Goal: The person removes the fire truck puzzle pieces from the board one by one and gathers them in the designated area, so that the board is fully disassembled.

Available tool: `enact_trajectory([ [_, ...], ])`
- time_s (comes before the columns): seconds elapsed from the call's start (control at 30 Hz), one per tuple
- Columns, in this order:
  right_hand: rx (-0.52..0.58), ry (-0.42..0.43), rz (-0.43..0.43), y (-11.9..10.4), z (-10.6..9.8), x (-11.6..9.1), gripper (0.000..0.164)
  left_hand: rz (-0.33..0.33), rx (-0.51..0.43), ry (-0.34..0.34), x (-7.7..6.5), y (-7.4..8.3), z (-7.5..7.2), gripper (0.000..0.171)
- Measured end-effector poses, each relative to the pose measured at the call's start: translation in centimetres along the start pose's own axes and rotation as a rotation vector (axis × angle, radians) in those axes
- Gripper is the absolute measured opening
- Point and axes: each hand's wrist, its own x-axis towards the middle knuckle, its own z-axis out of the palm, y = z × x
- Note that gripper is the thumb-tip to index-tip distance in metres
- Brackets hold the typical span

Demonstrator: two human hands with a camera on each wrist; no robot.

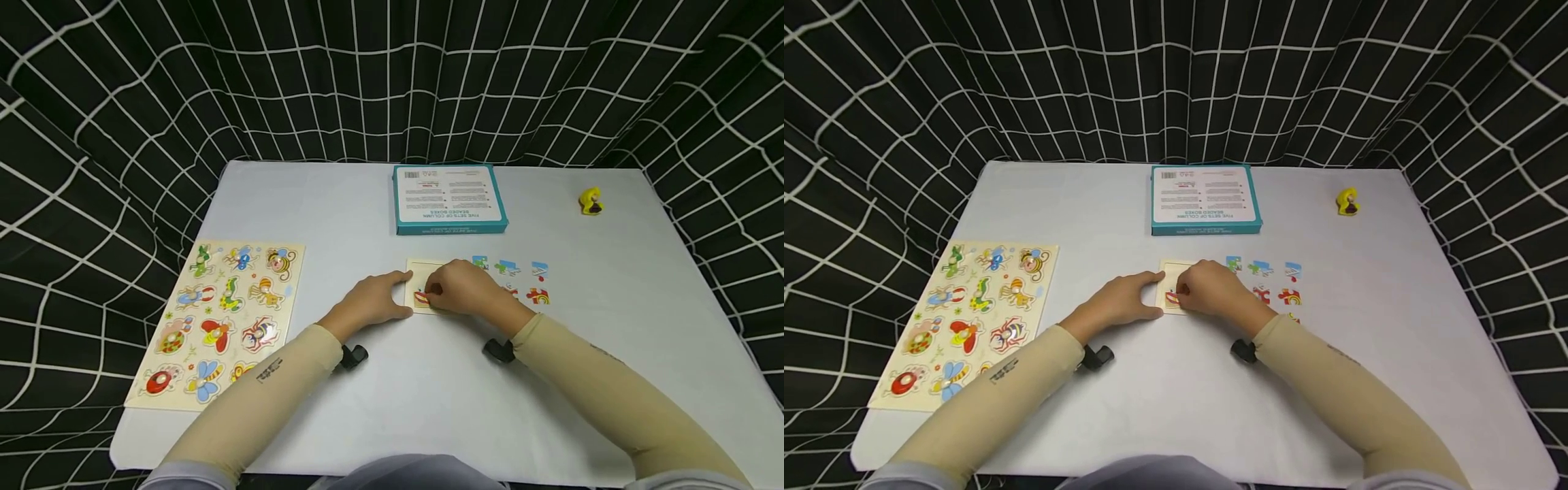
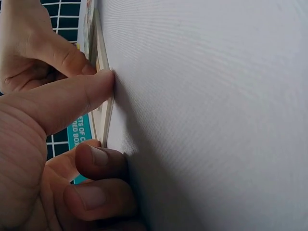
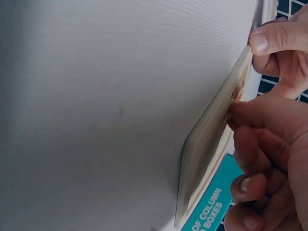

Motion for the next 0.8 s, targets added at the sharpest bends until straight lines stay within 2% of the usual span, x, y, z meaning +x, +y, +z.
enact_trajectory([
  [0.13,0.02,0.016,0.061,0.7,-0.5,-1.2,0.005,0.012,0.01,0.003,0.2,0.3,0.1,0.075],
  [0.27,0.08,0.056,0.135,2.3,-1.2,-4.2,0.009,0.019,0.034,0.003,0.2,0.4,0.1,0.076],
  [0.43,0.109,0.037,0.191,4.4,-1.0,-7.8,0.012,0.014,0.089,-0.003,0.0,0.2,-0.2,0.075],
  [0.6,0.141,0.048,0.165,4.9,0.0,-8.4,0.011,-0.004,0.146,0.008,-0.5,-0.6,-0.5,0.074],
  [0.8,0.092,0.059,0.155,4.5,0.5,-7.9,0.012,-0.008,0.147,0.003,-0.7,-0.9,-0.5,0.074],
])
